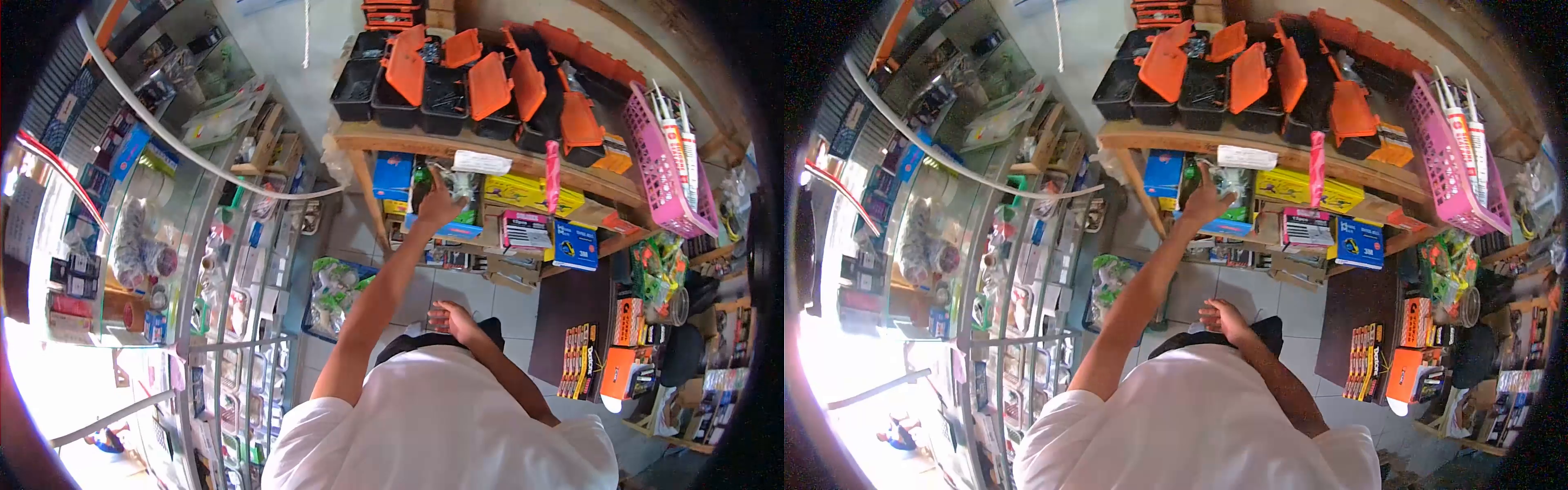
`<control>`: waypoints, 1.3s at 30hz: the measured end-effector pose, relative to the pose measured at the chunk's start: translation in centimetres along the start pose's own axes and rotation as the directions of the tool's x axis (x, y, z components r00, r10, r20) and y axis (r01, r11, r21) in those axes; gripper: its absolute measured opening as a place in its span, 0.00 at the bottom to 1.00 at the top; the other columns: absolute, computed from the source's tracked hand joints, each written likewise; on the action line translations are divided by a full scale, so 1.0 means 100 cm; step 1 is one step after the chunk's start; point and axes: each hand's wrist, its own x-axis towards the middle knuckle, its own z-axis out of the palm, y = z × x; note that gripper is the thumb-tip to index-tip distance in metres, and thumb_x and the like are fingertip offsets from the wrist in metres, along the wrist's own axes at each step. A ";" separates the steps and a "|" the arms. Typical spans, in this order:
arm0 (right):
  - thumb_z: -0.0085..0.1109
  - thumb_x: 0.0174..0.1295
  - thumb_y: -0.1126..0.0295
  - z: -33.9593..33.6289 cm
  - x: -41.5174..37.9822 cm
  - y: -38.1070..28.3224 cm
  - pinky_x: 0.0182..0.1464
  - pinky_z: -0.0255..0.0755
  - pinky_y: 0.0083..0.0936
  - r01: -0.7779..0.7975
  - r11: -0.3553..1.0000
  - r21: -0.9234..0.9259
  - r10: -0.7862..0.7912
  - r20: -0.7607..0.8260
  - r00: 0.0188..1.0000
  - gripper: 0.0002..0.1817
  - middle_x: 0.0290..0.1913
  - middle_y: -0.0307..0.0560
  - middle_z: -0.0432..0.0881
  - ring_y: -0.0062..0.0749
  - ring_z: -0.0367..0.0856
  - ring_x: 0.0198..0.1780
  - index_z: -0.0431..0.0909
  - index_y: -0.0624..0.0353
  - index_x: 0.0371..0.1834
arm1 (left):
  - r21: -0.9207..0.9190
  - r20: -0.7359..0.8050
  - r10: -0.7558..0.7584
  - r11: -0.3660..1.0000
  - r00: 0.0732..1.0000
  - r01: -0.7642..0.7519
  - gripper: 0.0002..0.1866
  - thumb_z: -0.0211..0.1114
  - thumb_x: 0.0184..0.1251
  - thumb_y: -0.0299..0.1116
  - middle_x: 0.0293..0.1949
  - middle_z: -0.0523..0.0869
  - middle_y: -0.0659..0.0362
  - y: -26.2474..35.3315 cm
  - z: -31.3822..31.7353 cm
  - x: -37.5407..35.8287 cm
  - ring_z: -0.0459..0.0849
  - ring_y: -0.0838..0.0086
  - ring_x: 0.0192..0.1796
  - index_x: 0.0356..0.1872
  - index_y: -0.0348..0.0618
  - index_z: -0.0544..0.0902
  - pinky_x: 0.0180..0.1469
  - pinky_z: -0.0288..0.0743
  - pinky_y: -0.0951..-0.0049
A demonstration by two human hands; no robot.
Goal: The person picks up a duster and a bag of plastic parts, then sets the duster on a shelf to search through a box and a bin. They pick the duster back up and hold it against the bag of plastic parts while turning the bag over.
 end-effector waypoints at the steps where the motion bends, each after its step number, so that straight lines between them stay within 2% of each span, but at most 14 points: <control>1: 0.54 0.66 0.52 0.001 0.003 0.001 0.46 0.72 0.35 -0.015 1.000 0.026 0.015 0.018 1.000 0.20 0.48 0.46 0.82 0.34 0.81 0.43 0.72 0.51 0.54 | -0.007 -0.087 0.027 1.000 0.996 -0.028 0.60 0.63 0.59 0.55 0.62 0.65 0.25 -0.002 0.002 -0.004 0.75 0.39 0.58 0.70 0.26 0.29 0.58 0.72 0.56; 5: 0.54 0.66 0.53 0.004 0.007 -0.001 0.45 0.72 0.35 -0.032 0.995 0.094 0.027 0.053 0.998 0.17 0.45 0.44 0.83 0.34 0.81 0.43 0.74 0.49 0.52 | 0.161 -0.469 0.255 0.966 0.845 -0.201 0.55 0.65 0.60 0.48 0.66 0.62 0.31 -0.021 0.015 -0.020 0.69 0.40 0.64 0.71 0.26 0.36 0.63 0.67 0.54; 11: 0.54 0.66 0.52 -0.005 0.029 0.015 0.42 0.72 0.36 -0.106 0.974 0.202 0.096 0.056 0.994 0.15 0.45 0.43 0.83 0.34 0.80 0.45 0.75 0.47 0.47 | -0.152 -0.479 0.284 0.905 0.830 -0.397 0.30 0.62 0.66 0.38 0.57 0.74 0.39 -0.030 -0.041 -0.140 0.73 0.50 0.61 0.65 0.32 0.66 0.63 0.66 0.60; 16: 0.57 0.64 0.52 -0.010 0.065 0.054 0.43 0.72 0.38 -0.249 0.891 0.380 0.224 0.110 0.968 0.13 0.43 0.43 0.83 0.35 0.81 0.44 0.76 0.46 0.45 | -0.613 -0.308 -0.306 0.788 0.901 0.058 0.21 0.59 0.70 0.35 0.52 0.79 0.51 -0.166 0.038 -0.219 0.77 0.63 0.56 0.60 0.36 0.73 0.61 0.67 0.67; 19: 0.55 0.65 0.54 0.001 0.092 0.079 0.41 0.74 0.37 -0.332 0.872 0.359 0.336 0.054 0.940 0.12 0.38 0.42 0.84 0.36 0.83 0.40 0.75 0.46 0.44 | -0.698 -0.063 -0.600 0.598 0.797 0.394 0.20 0.57 0.70 0.42 0.49 0.80 0.61 -0.263 0.093 -0.279 0.77 0.73 0.50 0.58 0.42 0.75 0.45 0.71 0.75; 25: 0.54 0.63 0.50 0.031 0.178 0.115 0.35 0.74 0.35 -0.373 0.919 0.128 0.382 -0.047 0.923 0.16 0.38 0.41 0.84 0.33 0.83 0.37 0.74 0.47 0.47 | -0.661 0.155 -0.848 0.292 0.506 0.691 0.22 0.58 0.68 0.43 0.45 0.81 0.61 -0.348 0.111 -0.326 0.77 0.74 0.48 0.57 0.42 0.75 0.43 0.71 0.72; 28: 0.55 0.61 0.48 0.053 0.225 0.119 0.34 0.74 0.34 -0.334 0.938 -0.093 0.324 -0.112 0.940 0.20 0.37 0.41 0.84 0.33 0.84 0.37 0.75 0.50 0.46 | -0.575 -0.058 -0.762 0.554 0.645 0.603 0.20 0.59 0.67 0.38 0.44 0.82 0.53 -0.399 0.132 -0.322 0.79 0.68 0.47 0.56 0.37 0.75 0.51 0.71 0.69; 29: 0.56 0.59 0.46 0.059 0.239 0.123 0.35 0.74 0.34 -0.337 0.920 -0.199 0.312 -0.149 0.938 0.22 0.37 0.42 0.84 0.32 0.84 0.37 0.76 0.52 0.44 | -0.262 -0.117 -0.698 0.708 0.707 0.656 0.23 0.61 0.64 0.39 0.49 0.80 0.45 -0.435 0.146 -0.320 0.78 0.55 0.51 0.58 0.37 0.74 0.54 0.71 0.59; 30: 0.56 0.59 0.46 0.065 0.255 0.125 0.35 0.74 0.34 -0.347 0.918 -0.193 0.322 -0.151 0.935 0.22 0.37 0.42 0.84 0.32 0.84 0.37 0.76 0.52 0.44 | -0.257 -0.109 -0.703 0.703 0.703 0.663 0.23 0.61 0.64 0.39 0.49 0.80 0.45 -0.427 0.140 -0.309 0.78 0.55 0.51 0.58 0.37 0.74 0.54 0.71 0.59; 32: 0.57 0.56 0.39 0.079 0.280 0.133 0.37 0.73 0.35 -0.329 0.734 -0.594 0.271 -0.189 0.944 0.28 0.36 0.41 0.83 0.32 0.83 0.36 0.75 0.52 0.46 | -0.139 -0.173 -0.529 0.848 0.831 0.511 0.27 0.62 0.62 0.41 0.55 0.76 0.39 -0.406 0.135 -0.292 0.73 0.45 0.59 0.60 0.37 0.72 0.60 0.67 0.53; 35: 0.59 0.51 0.36 0.088 0.328 0.175 0.37 0.76 0.38 -0.207 0.509 -0.835 0.117 -0.172 0.978 0.32 0.34 0.49 0.85 0.37 0.85 0.36 0.79 0.58 0.39 | -0.162 -0.032 -0.519 0.846 0.854 0.508 0.29 0.62 0.63 0.42 0.59 0.73 0.38 -0.406 0.147 -0.278 0.69 0.45 0.64 0.62 0.37 0.70 0.64 0.64 0.55; 36: 0.59 0.51 0.36 0.102 0.322 0.173 0.37 0.76 0.38 -0.204 0.512 -0.834 0.113 -0.170 0.979 0.32 0.34 0.49 0.85 0.37 0.85 0.36 0.79 0.58 0.39 | -0.159 -0.034 -0.515 0.849 0.856 0.504 0.29 0.62 0.63 0.42 0.59 0.73 0.38 -0.409 0.154 -0.279 0.69 0.45 0.64 0.62 0.37 0.70 0.64 0.64 0.55; 38: 0.60 0.50 0.36 0.121 0.314 0.180 0.41 0.78 0.40 -0.173 0.532 -0.829 -0.255 -0.352 0.901 0.33 0.34 0.58 0.84 0.44 0.86 0.39 0.81 0.63 0.31 | -0.119 -0.056 -0.525 0.848 0.849 0.516 0.30 0.62 0.63 0.43 0.63 0.69 0.38 -0.407 0.164 -0.279 0.66 0.45 0.66 0.63 0.38 0.70 0.66 0.62 0.55; 39: 0.61 0.49 0.37 0.125 0.322 0.181 0.42 0.77 0.44 -0.171 0.559 -0.812 -0.200 -0.332 0.922 0.34 0.34 0.60 0.84 0.51 0.85 0.40 0.82 0.64 0.26 | -0.105 -0.044 -0.546 0.836 0.837 0.539 0.30 0.62 0.64 0.43 0.64 0.68 0.37 -0.402 0.165 -0.280 0.65 0.45 0.67 0.63 0.38 0.69 0.67 0.61 0.55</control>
